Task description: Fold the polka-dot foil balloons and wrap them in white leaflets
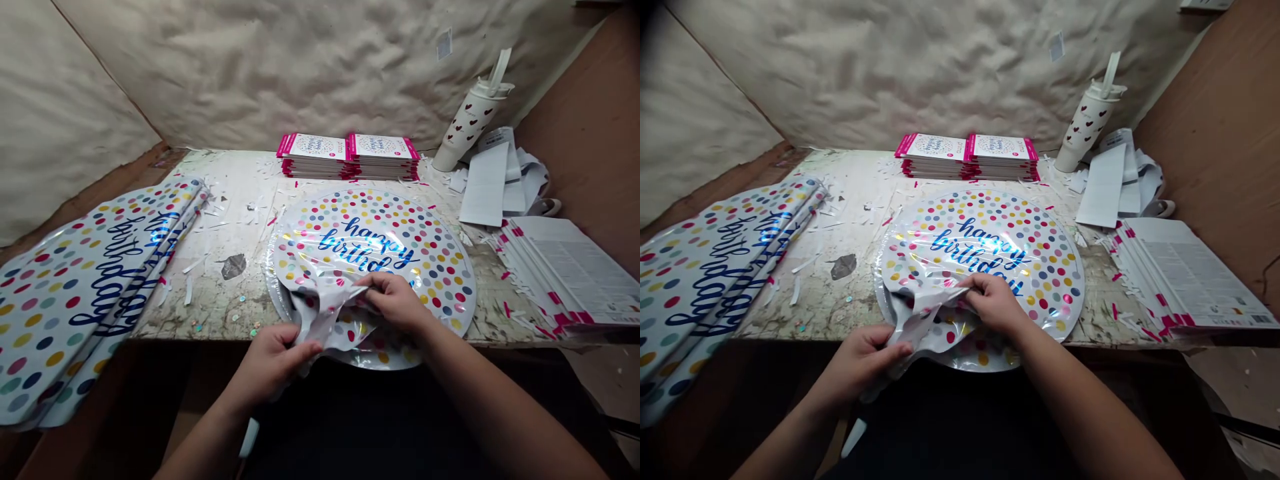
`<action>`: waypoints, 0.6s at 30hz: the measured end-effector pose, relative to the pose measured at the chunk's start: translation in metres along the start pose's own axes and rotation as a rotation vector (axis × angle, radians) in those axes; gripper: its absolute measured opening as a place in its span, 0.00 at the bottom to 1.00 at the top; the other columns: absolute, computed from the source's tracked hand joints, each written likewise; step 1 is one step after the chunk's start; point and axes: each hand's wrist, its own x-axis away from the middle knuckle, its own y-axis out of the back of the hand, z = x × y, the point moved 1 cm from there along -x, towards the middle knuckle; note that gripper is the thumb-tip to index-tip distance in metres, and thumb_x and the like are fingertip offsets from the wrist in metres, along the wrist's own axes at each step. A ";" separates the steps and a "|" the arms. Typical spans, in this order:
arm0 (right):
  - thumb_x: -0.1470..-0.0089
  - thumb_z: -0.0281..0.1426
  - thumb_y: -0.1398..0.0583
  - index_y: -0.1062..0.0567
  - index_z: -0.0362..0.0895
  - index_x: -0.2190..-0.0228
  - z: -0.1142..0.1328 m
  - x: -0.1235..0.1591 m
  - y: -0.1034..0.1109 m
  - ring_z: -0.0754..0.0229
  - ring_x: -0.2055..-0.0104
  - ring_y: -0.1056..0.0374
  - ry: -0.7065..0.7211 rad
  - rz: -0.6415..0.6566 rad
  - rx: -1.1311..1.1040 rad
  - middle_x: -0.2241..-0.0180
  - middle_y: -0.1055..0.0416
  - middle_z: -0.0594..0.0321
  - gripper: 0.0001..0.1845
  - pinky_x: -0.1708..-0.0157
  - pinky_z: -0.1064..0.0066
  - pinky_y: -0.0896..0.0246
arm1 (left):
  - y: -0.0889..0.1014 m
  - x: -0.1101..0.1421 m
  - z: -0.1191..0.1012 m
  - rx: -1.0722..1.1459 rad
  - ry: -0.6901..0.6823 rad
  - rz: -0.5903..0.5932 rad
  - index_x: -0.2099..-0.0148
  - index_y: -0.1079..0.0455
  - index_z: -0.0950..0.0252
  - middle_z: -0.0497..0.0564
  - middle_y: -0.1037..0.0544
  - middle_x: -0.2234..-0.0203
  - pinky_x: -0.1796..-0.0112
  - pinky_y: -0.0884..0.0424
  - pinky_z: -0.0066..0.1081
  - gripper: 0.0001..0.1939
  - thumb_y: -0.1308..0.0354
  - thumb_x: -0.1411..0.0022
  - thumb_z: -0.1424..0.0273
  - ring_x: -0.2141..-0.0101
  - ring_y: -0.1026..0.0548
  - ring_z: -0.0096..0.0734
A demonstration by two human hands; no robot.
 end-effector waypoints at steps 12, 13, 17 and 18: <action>0.50 0.27 0.45 0.28 0.45 0.62 0.012 0.041 -0.022 0.55 0.57 0.34 0.440 0.010 0.621 0.60 0.29 0.58 0.12 0.55 0.63 0.39 | 0.068 -0.038 -0.018 -0.886 -0.666 -0.214 0.36 0.53 0.63 0.56 0.43 0.40 0.43 0.50 0.47 0.36 0.45 0.46 0.68 0.41 0.45 0.46; 0.52 0.24 0.46 0.30 0.44 0.55 0.006 0.050 -0.024 0.52 0.51 0.37 0.496 0.024 0.762 0.54 0.31 0.55 0.19 0.51 0.59 0.42 | 0.064 -0.048 -0.016 -0.950 -0.711 -0.051 0.38 0.48 0.61 0.53 0.40 0.41 0.43 0.52 0.47 0.32 0.48 0.45 0.73 0.41 0.44 0.44; 0.53 0.16 0.53 0.41 0.40 0.44 -0.034 0.078 0.011 0.49 0.44 0.42 0.368 -0.219 1.138 0.46 0.38 0.48 0.33 0.49 0.54 0.42 | 0.053 -0.066 0.004 -1.003 -0.727 0.196 0.47 0.32 0.55 0.46 0.31 0.47 0.45 0.41 0.38 0.25 0.54 0.44 0.78 0.46 0.35 0.36; 0.52 0.16 0.54 0.41 0.39 0.44 -0.043 0.082 0.030 0.49 0.46 0.40 0.272 -0.327 1.181 0.47 0.37 0.47 0.32 0.50 0.55 0.40 | 0.053 -0.067 0.008 -0.987 -0.738 0.180 0.47 0.32 0.55 0.46 0.31 0.47 0.46 0.40 0.37 0.24 0.53 0.44 0.77 0.46 0.35 0.36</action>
